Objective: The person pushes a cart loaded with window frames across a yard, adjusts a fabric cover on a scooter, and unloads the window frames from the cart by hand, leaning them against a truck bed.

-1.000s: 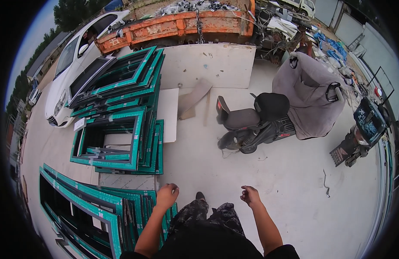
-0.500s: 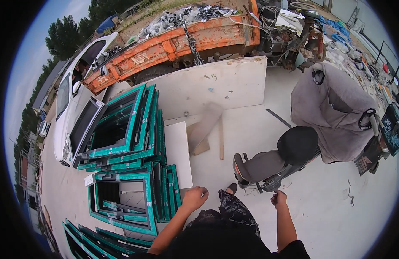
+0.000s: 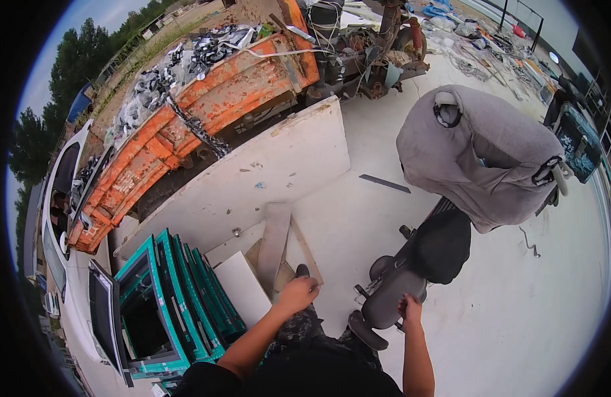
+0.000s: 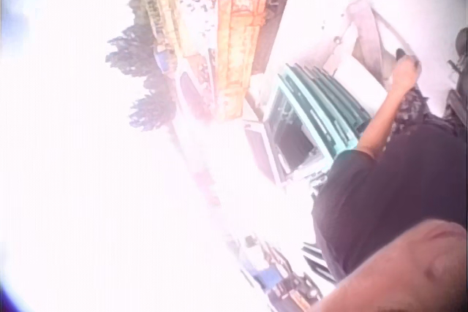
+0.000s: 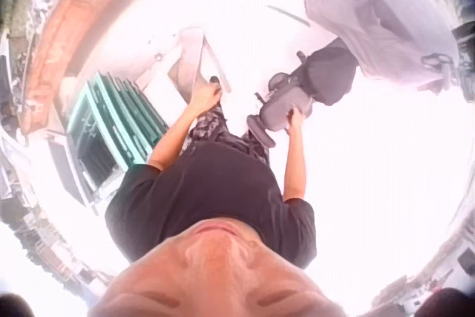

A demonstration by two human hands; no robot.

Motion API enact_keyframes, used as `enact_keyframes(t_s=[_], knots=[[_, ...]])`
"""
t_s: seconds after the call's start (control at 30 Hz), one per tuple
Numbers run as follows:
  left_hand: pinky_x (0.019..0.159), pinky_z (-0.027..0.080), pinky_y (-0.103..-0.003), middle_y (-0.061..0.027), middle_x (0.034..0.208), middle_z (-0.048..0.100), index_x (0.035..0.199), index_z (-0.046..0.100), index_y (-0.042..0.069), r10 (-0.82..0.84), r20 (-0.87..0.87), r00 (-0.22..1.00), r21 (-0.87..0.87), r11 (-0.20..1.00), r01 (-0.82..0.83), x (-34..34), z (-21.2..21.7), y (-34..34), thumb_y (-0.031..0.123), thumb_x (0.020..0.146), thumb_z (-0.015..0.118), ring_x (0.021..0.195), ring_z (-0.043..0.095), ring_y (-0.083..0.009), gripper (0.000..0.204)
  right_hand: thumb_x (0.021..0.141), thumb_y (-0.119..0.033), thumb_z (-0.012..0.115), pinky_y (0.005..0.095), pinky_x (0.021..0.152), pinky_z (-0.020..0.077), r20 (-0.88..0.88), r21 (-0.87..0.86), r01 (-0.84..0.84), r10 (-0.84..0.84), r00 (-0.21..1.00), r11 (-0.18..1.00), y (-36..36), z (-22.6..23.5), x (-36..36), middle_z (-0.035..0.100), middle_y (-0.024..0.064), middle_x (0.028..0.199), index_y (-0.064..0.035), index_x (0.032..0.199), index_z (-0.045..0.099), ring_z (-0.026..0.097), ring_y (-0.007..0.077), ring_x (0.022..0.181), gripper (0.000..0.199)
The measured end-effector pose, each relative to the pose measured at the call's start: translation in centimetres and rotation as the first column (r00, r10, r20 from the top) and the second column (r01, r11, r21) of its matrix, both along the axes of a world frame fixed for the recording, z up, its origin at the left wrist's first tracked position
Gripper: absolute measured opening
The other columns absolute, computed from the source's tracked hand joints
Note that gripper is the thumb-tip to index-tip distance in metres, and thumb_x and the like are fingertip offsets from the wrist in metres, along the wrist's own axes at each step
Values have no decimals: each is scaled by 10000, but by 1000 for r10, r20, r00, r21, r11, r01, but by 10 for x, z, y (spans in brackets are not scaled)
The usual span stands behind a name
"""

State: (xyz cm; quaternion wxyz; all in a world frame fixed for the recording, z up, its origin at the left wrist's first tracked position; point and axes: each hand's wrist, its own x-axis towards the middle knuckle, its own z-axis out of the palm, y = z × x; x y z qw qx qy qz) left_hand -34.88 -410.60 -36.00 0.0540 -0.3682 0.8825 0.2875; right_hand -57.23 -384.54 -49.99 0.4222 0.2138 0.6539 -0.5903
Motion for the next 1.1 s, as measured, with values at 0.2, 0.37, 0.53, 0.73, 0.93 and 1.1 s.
enact_keyframes(t_s=[0.2,0.37,0.53,0.73,0.93,1.1], knots=[[733,487,-424,-131,833,628,875,650,84,-296,6,955,32,955,296,-83,13,-113,257,829,561,830,607,-318,199,837,-190,577,317,577,493,-1,47,432,-432,902,901,19,46,21,559,42,686,-58,956,595,527,150,581,179],[719,490,-395,-131,841,634,895,643,72,-334,-125,934,-62,942,329,-168,14,-187,214,832,566,815,616,-297,174,829,-208,591,337,624,494,0,156,597,-604,797,787,-3,69,51,559,67,754,-60,999,595,526,168,627,226],[717,485,-373,-126,885,643,970,608,38,-401,-219,890,13,910,414,-261,42,-204,208,860,564,818,625,-262,208,874,-333,584,342,676,496,18,104,676,-681,732,729,-47,43,49,577,70,791,-42,1074,558,552,169,680,354],[755,477,-377,-152,993,637,1090,560,11,-541,-399,740,-142,834,533,-410,110,-195,228,872,567,910,616,-273,308,868,-614,465,432,895,443,190,-30,925,-906,378,379,-86,-13,-15,493,167,1266,-81,1339,415,512,311,1120,713],[836,446,-420,-207,1043,602,1131,529,-14,-631,-358,688,-554,737,388,-551,130,-212,299,854,602,984,572,-341,424,936,-505,285,466,1022,393,409,-680,724,-881,240,-118,-130,6,-86,423,126,1392,-135,1349,436,432,296,1261,574],[712,487,-427,-224,879,620,1046,500,-39,-598,-117,793,-534,711,457,-586,103,-231,352,653,760,839,609,-372,612,938,-495,287,462,1017,399,352,-394,919,-928,118,-33,-140,17,-100,432,124,1383,-130,1346,439,442,295,1251,569]])
